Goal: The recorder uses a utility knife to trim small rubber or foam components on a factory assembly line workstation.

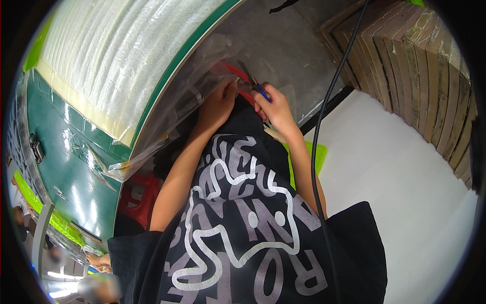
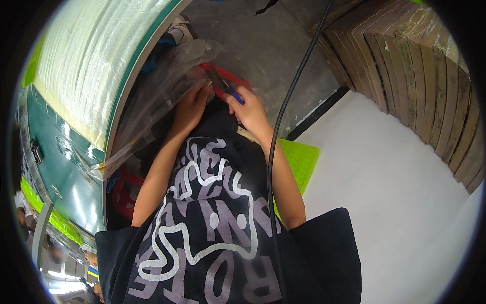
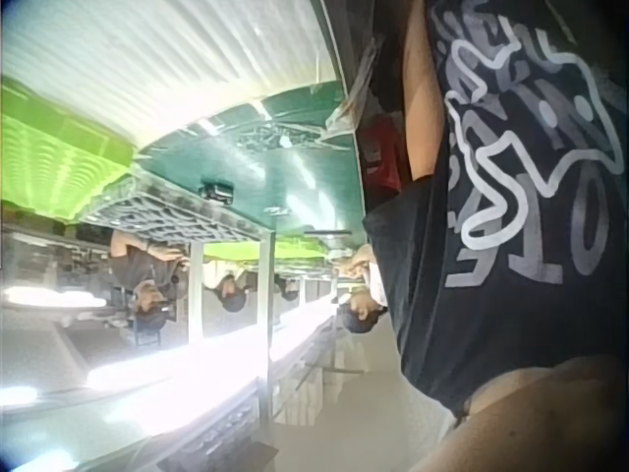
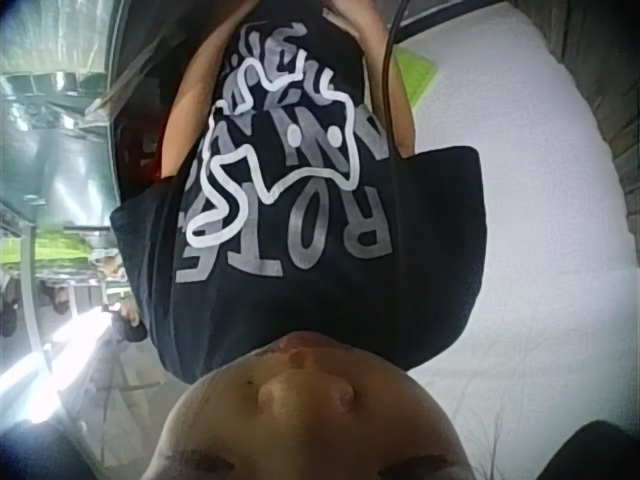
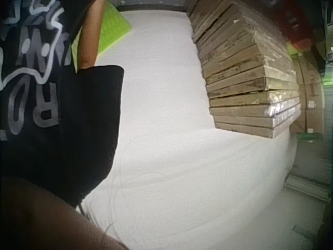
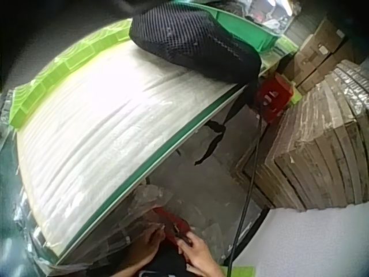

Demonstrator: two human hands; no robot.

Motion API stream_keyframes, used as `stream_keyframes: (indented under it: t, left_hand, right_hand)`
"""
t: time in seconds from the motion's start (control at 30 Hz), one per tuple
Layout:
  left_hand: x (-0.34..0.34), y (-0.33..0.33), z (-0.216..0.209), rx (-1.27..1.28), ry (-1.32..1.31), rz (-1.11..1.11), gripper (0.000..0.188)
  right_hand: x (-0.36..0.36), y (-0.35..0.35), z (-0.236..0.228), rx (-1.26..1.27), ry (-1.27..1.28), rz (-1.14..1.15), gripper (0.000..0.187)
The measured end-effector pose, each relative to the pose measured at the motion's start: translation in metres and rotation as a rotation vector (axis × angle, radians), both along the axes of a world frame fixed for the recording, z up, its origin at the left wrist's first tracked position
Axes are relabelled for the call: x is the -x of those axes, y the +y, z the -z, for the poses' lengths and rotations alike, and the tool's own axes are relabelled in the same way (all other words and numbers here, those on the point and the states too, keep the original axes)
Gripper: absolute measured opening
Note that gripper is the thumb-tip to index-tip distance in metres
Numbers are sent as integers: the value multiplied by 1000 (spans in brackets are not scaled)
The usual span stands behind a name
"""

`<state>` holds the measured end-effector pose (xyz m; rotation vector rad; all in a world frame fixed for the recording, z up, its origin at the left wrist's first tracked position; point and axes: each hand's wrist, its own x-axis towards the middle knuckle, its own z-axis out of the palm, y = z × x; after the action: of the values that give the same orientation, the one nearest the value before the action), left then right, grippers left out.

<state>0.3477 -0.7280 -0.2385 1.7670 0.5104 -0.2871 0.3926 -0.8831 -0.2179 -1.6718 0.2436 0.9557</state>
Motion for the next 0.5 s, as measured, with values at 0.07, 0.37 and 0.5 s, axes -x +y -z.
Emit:
stream_keyframes:
  t: [0.07,0.37,0.5]
  left_hand:
    - [-1,-1,-1,22,-4,-17,22]
    - [0,0,1,-40,-7,80,23]
    - [-1,-3,-4,-116,-23,129,22]
  right_hand:
    - [-2,1,-3,49,-63,-41,16]
    - [1,-2,13,339,-413,-207,19]
    - [8,-2,17,390,-448,-298,23]
